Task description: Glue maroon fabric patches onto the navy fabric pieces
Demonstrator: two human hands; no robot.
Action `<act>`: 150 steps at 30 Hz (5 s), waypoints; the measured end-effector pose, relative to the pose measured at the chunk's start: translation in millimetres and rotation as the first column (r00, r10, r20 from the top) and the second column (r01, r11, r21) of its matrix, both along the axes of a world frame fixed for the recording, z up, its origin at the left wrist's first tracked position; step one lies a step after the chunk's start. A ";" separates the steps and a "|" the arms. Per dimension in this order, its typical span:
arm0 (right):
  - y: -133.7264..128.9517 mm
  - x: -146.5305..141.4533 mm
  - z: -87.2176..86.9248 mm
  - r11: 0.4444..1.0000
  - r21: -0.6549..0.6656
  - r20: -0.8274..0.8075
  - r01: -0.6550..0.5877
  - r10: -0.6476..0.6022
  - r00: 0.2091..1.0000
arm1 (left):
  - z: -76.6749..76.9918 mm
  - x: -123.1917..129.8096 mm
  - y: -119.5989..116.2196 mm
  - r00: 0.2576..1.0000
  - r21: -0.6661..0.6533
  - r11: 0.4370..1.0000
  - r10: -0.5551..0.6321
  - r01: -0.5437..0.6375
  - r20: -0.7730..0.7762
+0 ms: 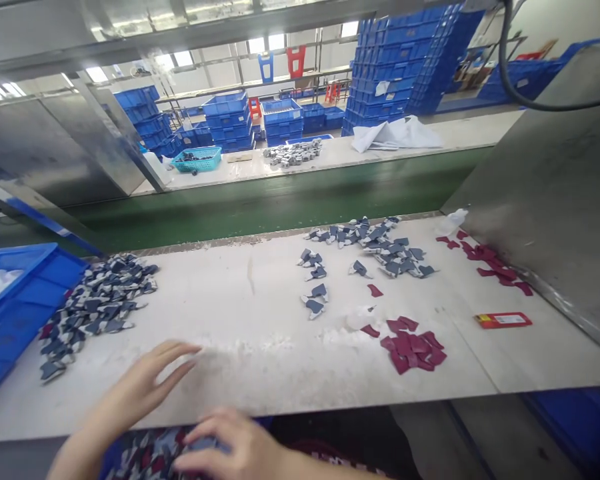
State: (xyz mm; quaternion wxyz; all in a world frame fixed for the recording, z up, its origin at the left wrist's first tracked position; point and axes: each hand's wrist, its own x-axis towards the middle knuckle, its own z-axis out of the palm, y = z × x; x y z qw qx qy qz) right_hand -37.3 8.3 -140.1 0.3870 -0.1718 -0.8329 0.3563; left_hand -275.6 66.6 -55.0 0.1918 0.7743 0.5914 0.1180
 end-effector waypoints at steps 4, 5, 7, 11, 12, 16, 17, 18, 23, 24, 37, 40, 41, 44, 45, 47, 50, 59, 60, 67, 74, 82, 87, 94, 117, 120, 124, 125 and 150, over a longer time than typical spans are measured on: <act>29.0 91.6 16.7 0.730 0.139 -0.222 0.670 -0.636 0.739 | -17.1 124.0 84.0 0.931 0.205 0.910 -0.364 0.361 -0.027; 33.1 111.1 19.7 0.559 0.154 -0.205 0.815 -0.788 0.580 | -24.3 149.3 97.7 0.902 0.219 0.878 -0.429 0.426 -0.036; 38.8 139.3 22.4 0.283 0.160 -0.095 0.946 -0.949 0.300 | -37.0 188.1 117.1 0.866 0.232 0.838 -0.497 0.494 -0.048; 49.1 156.5 15.4 0.203 0.138 0.189 0.969 -0.966 0.175 | -48.5 217.5 130.3 0.845 0.210 0.820 -0.531 0.532 -0.068; 52.4 156.6 12.6 0.225 0.137 0.244 0.965 -0.952 0.187 | -49.4 216.7 128.6 0.842 0.199 0.820 -0.534 0.537 -0.069; 65.9 158.3 4.6 0.323 0.136 0.309 0.936 -0.912 0.270 | -53.6 201.3 101.5 0.887 0.124 0.879 -0.462 0.461 -0.017; 68.2 159.4 3.3 0.361 0.125 0.282 0.924 -0.906 0.315 | -55.1 198.0 91.0 0.912 0.101 0.909 -0.410 0.405 0.024; 69.6 160.6 2.1 0.400 0.111 0.240 0.910 -0.899 0.366 | -56.5 195.9 80.0 0.938 0.074 0.940 -0.339 0.334 0.074; 63.6 163.0 -4.6 0.368 -0.008 -0.145 0.930 -0.921 0.363 | -55.4 201.3 38.2 0.970 -0.110 0.993 0.060 -0.035 0.237; 60.8 163.4 -5.4 0.336 -0.060 -0.191 0.940 -0.928 0.319 | -53.3 202.8 35.0 0.961 -0.133 0.989 0.091 -0.058 0.259; 54.3 159.6 5.3 0.411 -0.276 -0.043 0.869 -0.908 0.416 | -67.3 197.8 27.7 0.900 -0.087 0.993 0.109 -0.080 0.421; 55.0 159.4 4.7 0.429 -0.238 -0.033 0.872 -0.900 0.434 | -69.5 199.0 26.6 0.890 -0.079 0.993 0.117 -0.091 0.440; 55.3 159.8 4.7 0.436 -0.225 -0.032 0.871 -0.897 0.441 | -69.6 199.1 26.6 0.888 -0.077 0.993 0.116 -0.091 0.445; 56.5 160.8 5.6 0.444 -0.200 -0.024 0.873 -0.893 0.449 | -69.6 199.5 26.8 0.883 -0.060 0.994 0.113 -0.097 0.456; 56.9 160.8 6.1 0.441 -0.193 -0.018 0.876 -0.895 0.446 | -69.7 199.8 26.9 0.881 -0.050 0.994 0.112 -0.101 0.459; 57.6 160.6 7.1 0.436 -0.177 -0.012 0.882 -0.897 0.441 | -70.1 200.4 26.8 0.881 -0.034 0.994 0.111 -0.107 0.460; 58.3 159.6 8.2 0.447 -0.163 -0.018 0.880 -0.893 0.450 | -70.3 201.2 26.5 0.883 -0.025 0.994 0.109 -0.110 0.456; 58.5 158.7 9.6 0.461 -0.159 -0.021 0.873 -0.885 0.464 | -70.8 201.3 25.7 0.873 0.008 0.994 0.094 -0.111 0.478; 58.6 158.7 9.2 0.460 -0.158 -0.023 0.874 -0.886 0.463 | -70.8 201.1 26.0 0.872 0.007 0.994 0.093 -0.110 0.480; 58.5 158.7 4.8 0.436 -0.138 -0.059 0.890 -0.900 0.432 | -69.1 199.8 26.4 0.871 0.002 0.994 0.094 -0.108 0.483; 58.0 158.3 6.8 0.415 -0.067 -0.105 0.907 -0.907 0.407 | -69.7 201.8 26.2 0.865 -0.009 0.991 0.118 -0.130 0.488; 53.9 158.1 10.4 0.452 -0.037 -0.132 0.891 -0.886 0.445 | -69.1 202.9 25.2 0.852 -0.034 0.988 0.150 -0.153 0.502; 51.7 159.9 4.2 0.432 -0.069 -0.140 0.899 -0.897 0.420 | -70.1 203.4 25.6 0.849 -0.029 0.987 0.150 -0.157 0.507; 51.4 159.9 3.8 0.429 -0.114 -0.134 0.896 -0.900 0.414 | -70.5 202.4 25.4 0.857 -0.032 0.988 0.149 -0.153 0.493; 59.4 145.3 10.5 0.437 -0.279 -0.002 0.855 -0.891 0.454 | -70.2 203.9 24.4 0.852 -0.035 0.990 0.137 -0.138 0.505; 60.1 145.9 9.7 0.438 -0.290 0.010 0.851 -0.888 0.460 | -69.4 203.5 24.2 0.855 -0.037 0.991 0.131 -0.130 0.501; 59.4 146.1 9.4 0.455 -0.301 0.011 0.838 -0.877 0.481 | -67.8 203.3 24.1 0.856 -0.027 0.992 0.120 -0.124 0.502; 59.3 146.1 9.4 0.457 -0.303 0.015 0.836 -0.875 0.484 | -67.6 203.4 24.1 0.857 -0.023 0.992 0.120 -0.125 0.502; 58.7 150.2 8.6 0.412 -0.454 0.014 0.790 -0.883 0.469 | -72.3 203.1 23.3 0.847 -0.027 0.991 0.129 -0.134 0.516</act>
